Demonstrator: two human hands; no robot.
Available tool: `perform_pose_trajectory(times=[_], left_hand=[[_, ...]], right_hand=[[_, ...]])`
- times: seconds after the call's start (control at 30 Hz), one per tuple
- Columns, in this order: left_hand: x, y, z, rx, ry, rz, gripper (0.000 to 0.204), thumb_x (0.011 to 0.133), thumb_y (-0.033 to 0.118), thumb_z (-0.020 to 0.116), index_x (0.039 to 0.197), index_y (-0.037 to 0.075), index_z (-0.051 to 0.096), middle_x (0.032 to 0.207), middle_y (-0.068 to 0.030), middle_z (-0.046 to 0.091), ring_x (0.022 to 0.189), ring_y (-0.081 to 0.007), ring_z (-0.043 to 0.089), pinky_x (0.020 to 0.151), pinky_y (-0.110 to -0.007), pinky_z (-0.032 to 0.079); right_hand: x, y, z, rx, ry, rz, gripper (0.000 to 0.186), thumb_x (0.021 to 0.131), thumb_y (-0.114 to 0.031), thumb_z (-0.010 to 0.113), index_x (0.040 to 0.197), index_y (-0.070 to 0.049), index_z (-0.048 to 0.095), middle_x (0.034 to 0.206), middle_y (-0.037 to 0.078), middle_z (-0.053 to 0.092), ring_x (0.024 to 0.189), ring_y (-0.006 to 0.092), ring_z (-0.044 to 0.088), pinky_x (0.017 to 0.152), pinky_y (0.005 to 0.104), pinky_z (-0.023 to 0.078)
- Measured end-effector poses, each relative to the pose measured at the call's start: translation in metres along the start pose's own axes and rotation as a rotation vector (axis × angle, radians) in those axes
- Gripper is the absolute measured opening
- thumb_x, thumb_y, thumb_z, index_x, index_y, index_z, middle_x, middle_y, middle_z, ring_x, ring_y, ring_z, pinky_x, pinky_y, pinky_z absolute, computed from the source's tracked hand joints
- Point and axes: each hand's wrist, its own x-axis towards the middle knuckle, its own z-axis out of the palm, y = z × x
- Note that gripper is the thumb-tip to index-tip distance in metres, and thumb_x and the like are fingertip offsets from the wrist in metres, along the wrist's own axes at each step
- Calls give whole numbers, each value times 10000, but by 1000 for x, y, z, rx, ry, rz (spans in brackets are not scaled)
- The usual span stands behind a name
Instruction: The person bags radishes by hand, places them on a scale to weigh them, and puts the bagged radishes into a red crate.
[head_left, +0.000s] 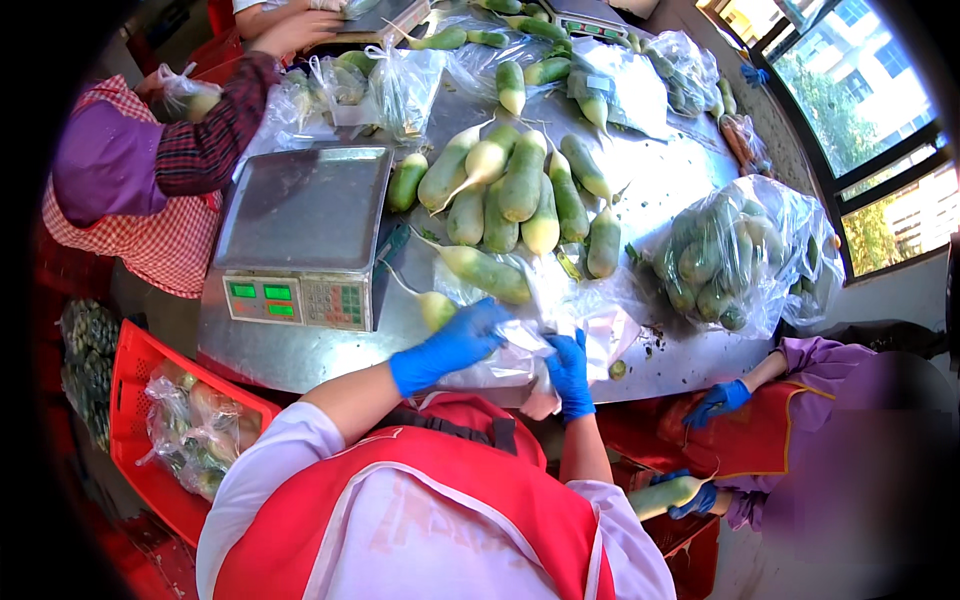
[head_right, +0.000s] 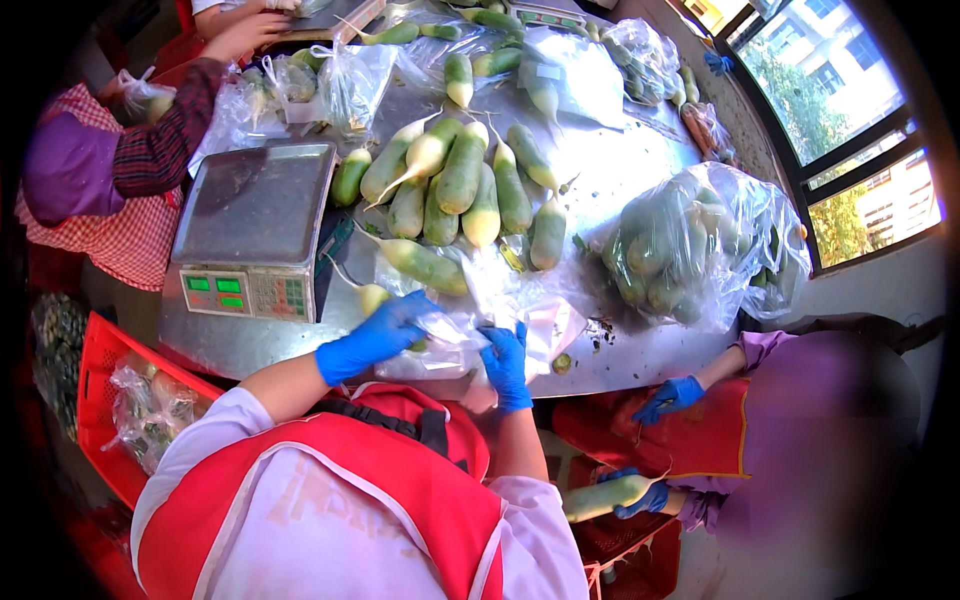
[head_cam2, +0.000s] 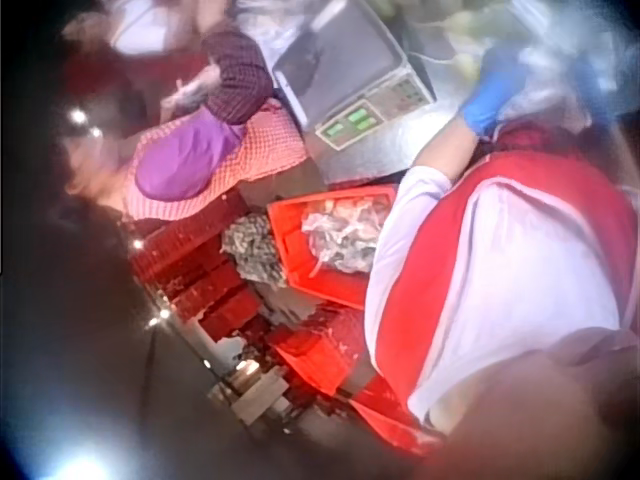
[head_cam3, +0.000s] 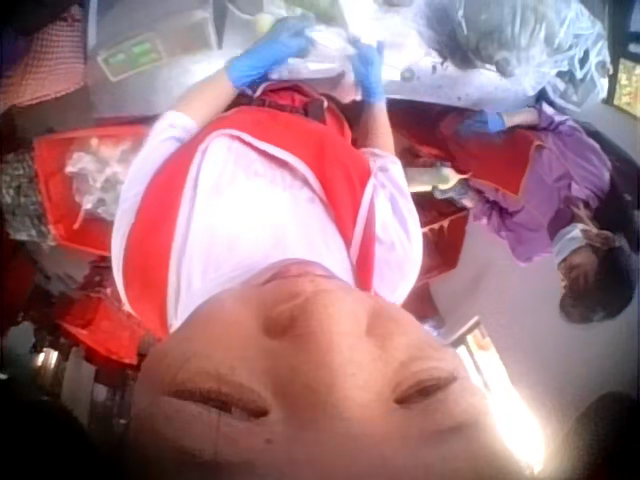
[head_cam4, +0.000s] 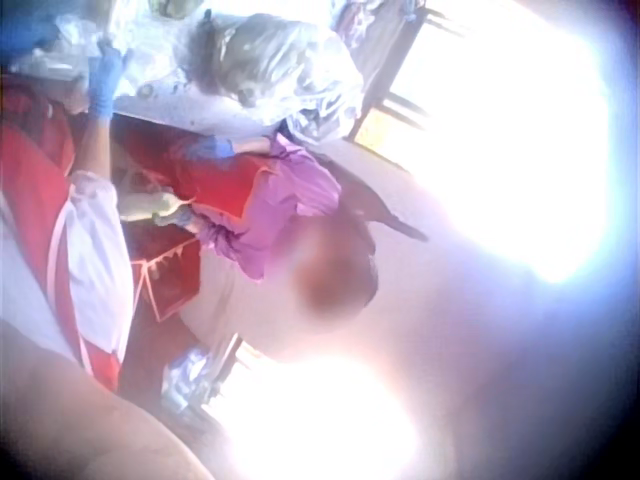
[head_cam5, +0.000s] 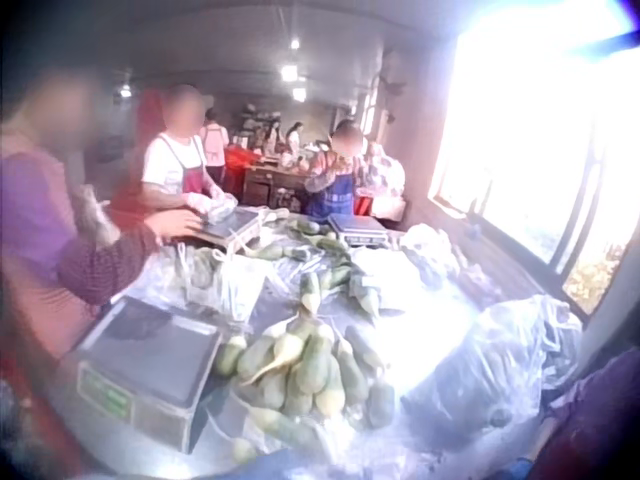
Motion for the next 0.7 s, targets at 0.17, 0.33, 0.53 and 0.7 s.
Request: perform_pose_trajectory(times=[0.17, 0.33, 0.53, 0.7], left_hand=[[-4, 61, -82, -952, 364, -210, 194, 866, 179, 571, 984, 25, 583, 901, -53, 610, 759, -144, 596, 732, -296, 496], [-19, 76, -102, -826, 496, -443, 233, 874, 230, 577, 998, 33, 592, 827, -4, 601, 721, -69, 560, 656, -212, 470], [-25, 62, -123, -225, 163, -401, 341, 892, 338, 541, 961, 18, 637, 805, -24, 611, 750, -70, 512, 692, -215, 414], [-22, 77, -137, -123, 152, -304, 447, 903, 421, 483, 880, 7, 650, 644, -6, 528, 621, -77, 469, 579, -240, 396]], right_hand=[[-3, 10, 20, 250, 224, 175, 95, 812, -124, 587, 852, -83, 663, 808, 14, 665, 824, 144, 587, 1045, 400, 171], [24, -77, -4, 146, 332, 5, 218, 881, -229, 528, 812, -66, 654, 708, 15, 623, 735, 109, 561, 1000, 363, 265], [48, -119, 5, 1562, -128, 408, 963, 762, -735, 265, 1221, 99, 410, 1236, 198, 465, 1124, 286, 453, 1003, 380, 308], [87, -131, -11, 1551, -711, 331, 980, 753, -765, 310, 1021, 146, 550, 851, 197, 625, 749, 267, 602, 728, 310, 469]])
